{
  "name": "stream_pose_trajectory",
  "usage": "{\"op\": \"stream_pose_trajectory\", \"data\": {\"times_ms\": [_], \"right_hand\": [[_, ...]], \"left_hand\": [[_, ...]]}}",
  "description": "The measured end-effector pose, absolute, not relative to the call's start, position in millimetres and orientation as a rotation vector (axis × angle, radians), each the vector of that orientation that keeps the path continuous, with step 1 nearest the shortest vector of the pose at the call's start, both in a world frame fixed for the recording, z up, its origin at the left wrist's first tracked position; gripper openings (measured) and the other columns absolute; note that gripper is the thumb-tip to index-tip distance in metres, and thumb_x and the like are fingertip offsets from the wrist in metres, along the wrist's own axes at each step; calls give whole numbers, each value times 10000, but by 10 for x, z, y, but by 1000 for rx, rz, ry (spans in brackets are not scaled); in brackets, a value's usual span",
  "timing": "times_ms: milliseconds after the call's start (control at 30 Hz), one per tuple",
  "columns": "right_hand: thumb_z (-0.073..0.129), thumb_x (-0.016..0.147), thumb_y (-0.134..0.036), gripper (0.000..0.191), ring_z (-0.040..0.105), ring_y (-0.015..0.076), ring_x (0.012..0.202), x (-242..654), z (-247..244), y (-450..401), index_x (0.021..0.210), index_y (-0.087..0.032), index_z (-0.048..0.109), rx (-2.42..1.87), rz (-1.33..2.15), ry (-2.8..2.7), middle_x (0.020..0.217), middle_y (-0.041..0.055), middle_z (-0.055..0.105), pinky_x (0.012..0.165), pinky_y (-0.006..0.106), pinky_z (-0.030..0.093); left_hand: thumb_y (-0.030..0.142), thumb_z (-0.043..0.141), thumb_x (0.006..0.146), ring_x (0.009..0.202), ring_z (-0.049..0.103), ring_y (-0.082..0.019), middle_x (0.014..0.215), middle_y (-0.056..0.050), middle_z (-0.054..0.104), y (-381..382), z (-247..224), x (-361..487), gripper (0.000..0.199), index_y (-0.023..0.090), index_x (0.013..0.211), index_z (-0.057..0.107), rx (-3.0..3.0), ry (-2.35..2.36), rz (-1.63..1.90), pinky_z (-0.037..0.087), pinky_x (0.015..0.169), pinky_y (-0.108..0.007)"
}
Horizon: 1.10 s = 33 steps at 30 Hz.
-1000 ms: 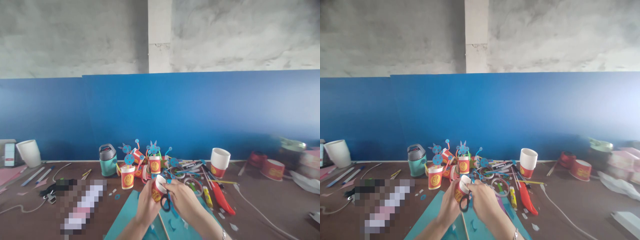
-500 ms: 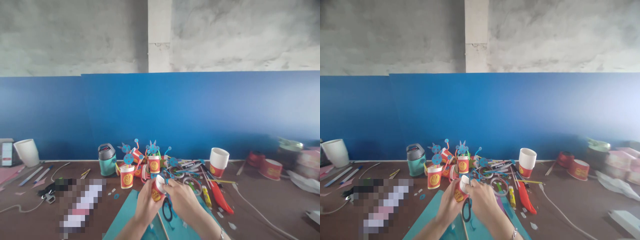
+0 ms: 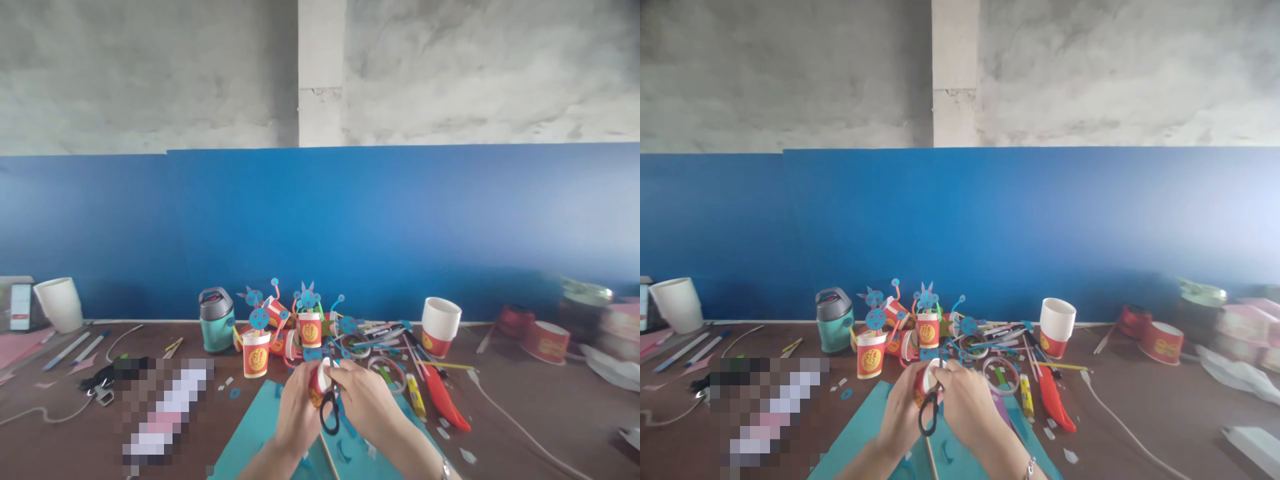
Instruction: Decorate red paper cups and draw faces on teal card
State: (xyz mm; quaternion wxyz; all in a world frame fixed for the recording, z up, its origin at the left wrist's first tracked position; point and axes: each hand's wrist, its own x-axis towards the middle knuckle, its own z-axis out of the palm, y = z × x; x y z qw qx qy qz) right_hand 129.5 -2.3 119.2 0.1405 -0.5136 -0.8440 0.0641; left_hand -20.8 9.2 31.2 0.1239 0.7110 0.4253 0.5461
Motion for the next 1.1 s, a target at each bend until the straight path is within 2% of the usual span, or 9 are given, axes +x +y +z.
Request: {"op": "stream_pose_trajectory", "data": {"times_ms": [133,267,400,567,667,767,833,933,1100], "right_hand": [[399,798,-73,397,644,178,874,1351,1237,-12,1000,-240,696,-1427,337,-2384,905,48,705,719,218,403],[433,773,-103,437,637,212,985,1515,1297,30,1094,-265,680,-1424,323,-2349,1057,48,708,820,266,431],[427,779,-104,452,592,236,1104,1665,1266,138,1147,-229,658,-1563,285,-2315,1159,66,674,923,327,416],[480,691,-19,386,617,299,1028,1607,1192,136,927,-186,736,-1761,46,-2466,1030,142,706,861,379,440],[509,697,-67,278,634,320,962,1469,1137,1,830,-143,740,-1799,-18,-2478,969,185,708,791,376,466],[590,658,-200,182,683,298,725,1280,953,-145,749,-168,745,-1660,345,-2666,747,129,735,614,322,491],[618,587,-155,177,679,287,678,1146,790,-204,713,-172,741,-1677,411,-2762,727,111,737,597,318,491],[554,598,-107,203,666,238,677,1039,662,-216,658,-215,716,-1646,506,-2739,757,67,742,601,293,486],[573,504,-138,56,638,202,559,1310,1006,-143,517,-182,605,-1639,682,-2713,538,21,651,473,232,439]], "left_hand": [[194,646,720,956,623,-271,1038,-79,660,145,288,-236,444,248,1146,536,2135,1299,1563,486,843,-390],[231,677,711,906,631,-247,1006,-67,650,230,318,-288,425,232,1101,507,1772,1393,1695,507,786,-366],[317,699,703,821,641,-209,927,-44,646,264,384,-312,443,199,1081,500,1384,1289,1807,517,721,-315],[365,710,687,859,650,-222,965,-72,664,226,444,-297,490,163,1094,527,1284,1143,1766,522,731,-299],[344,705,690,880,647,-222,1007,-86,659,219,458,-283,538,163,1154,500,1270,1128,1768,523,750,-306],[312,709,674,860,648,-219,994,-86,661,227,454,-276,586,162,1194,482,1244,1146,1742,524,736,-303],[304,714,667,856,647,-217,989,-84,661,234,439,-278,591,164,1192,484,1238,1135,1732,523,737,-302],[314,707,686,866,644,-211,994,-73,655,246,403,-295,552,179,1174,488,1251,1097,1749,523,748,-303],[302,716,677,905,634,-226,1016,-75,644,284,366,-318,562,190,1179,490,1261,1149,1814,520,788,-333]]}}
